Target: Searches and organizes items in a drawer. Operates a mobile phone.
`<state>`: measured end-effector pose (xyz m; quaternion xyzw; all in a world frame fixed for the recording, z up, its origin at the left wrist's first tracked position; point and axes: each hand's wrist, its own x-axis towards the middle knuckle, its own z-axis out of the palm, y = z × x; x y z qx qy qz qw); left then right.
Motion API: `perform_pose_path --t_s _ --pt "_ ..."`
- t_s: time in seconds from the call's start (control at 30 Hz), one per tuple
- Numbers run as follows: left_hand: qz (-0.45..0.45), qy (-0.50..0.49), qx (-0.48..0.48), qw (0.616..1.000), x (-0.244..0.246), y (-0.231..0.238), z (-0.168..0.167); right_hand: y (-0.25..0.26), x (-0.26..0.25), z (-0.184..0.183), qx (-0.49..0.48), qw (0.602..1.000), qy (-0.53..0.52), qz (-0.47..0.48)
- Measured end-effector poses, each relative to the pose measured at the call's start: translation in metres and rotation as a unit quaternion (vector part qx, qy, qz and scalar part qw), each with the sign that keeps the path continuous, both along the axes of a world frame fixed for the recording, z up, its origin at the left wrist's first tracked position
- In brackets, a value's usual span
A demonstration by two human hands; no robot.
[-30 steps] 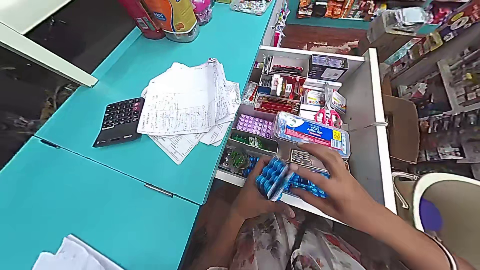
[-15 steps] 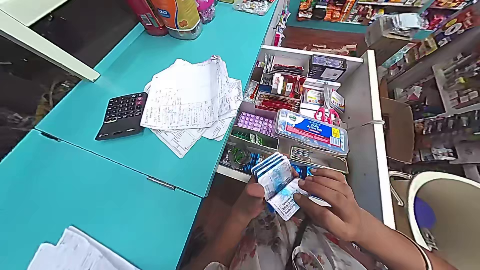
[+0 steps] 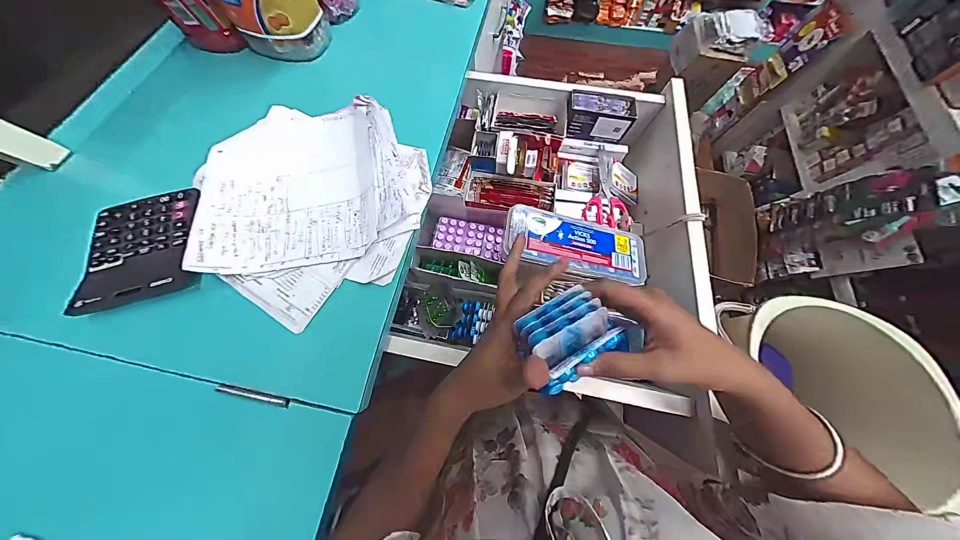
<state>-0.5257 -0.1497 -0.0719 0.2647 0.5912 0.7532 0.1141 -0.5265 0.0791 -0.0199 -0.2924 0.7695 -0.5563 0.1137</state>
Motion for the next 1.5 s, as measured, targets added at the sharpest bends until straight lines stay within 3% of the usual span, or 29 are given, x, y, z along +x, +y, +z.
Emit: perform_pose_path --t_s 0.1,0.17,0.3,0.43,0.57,0.73,0.83,1.0,1.13,1.23,1.3,1.4,1.5 --pt "0.081 0.096 -0.154 0.98 -0.018 -0.012 0.0 0.036 -0.004 0.005 0.121 0.988 0.043 -0.081" --pt "0.125 0.12 -0.227 0.958 -0.021 -0.022 -0.005 0.053 0.0 -0.002 0.237 0.961 0.051 -0.135" --pt "0.16 0.145 -0.417 0.883 -0.012 -0.038 -0.029 0.05 0.023 -0.026 0.368 0.921 0.036 -0.123" --pt "0.152 0.175 -0.486 0.843 -0.008 -0.039 -0.041 0.033 0.04 -0.048 0.485 0.86 0.097 -0.122" --pt "0.109 0.18 -0.511 0.833 -0.01 -0.034 -0.042 0.028 0.035 -0.047 0.568 0.811 0.082 -0.115" --pt "0.002 0.129 -0.502 0.855 0.008 -0.019 -0.037 0.015 0.024 -0.046 0.606 0.794 0.032 -0.044" --pt "-0.031 0.102 -0.519 0.848 0.022 -0.013 -0.032 0.013 0.016 -0.048 0.601 0.798 0.043 -0.002" --pt "0.004 0.113 -0.525 0.843 0.034 -0.008 -0.033 0.02 0.011 -0.055 0.551 0.828 0.103 -0.022" --pt "0.016 0.106 -0.519 0.848 0.038 -0.012 -0.031 0.022 0.004 -0.045 0.535 0.842 0.065 -0.015" --pt "0.127 0.127 -0.53 0.829 0.04 -0.021 -0.033 0.022 0.003 -0.045 0.494 0.867 0.057 -0.025" --pt "0.209 0.133 -0.553 0.796 0.035 -0.03 -0.036 0.018 0.004 -0.044 0.53 0.848 0.0 -0.003" --pt "0.276 0.112 -0.592 0.749 0.018 -0.042 -0.04 0.01 -0.007 -0.037 0.626 0.767 -0.129 0.049" --pt "0.293 0.055 -0.611 0.734 0.003 -0.05 -0.039 0.007 -0.013 -0.029 0.646 0.757 -0.088 0.042"
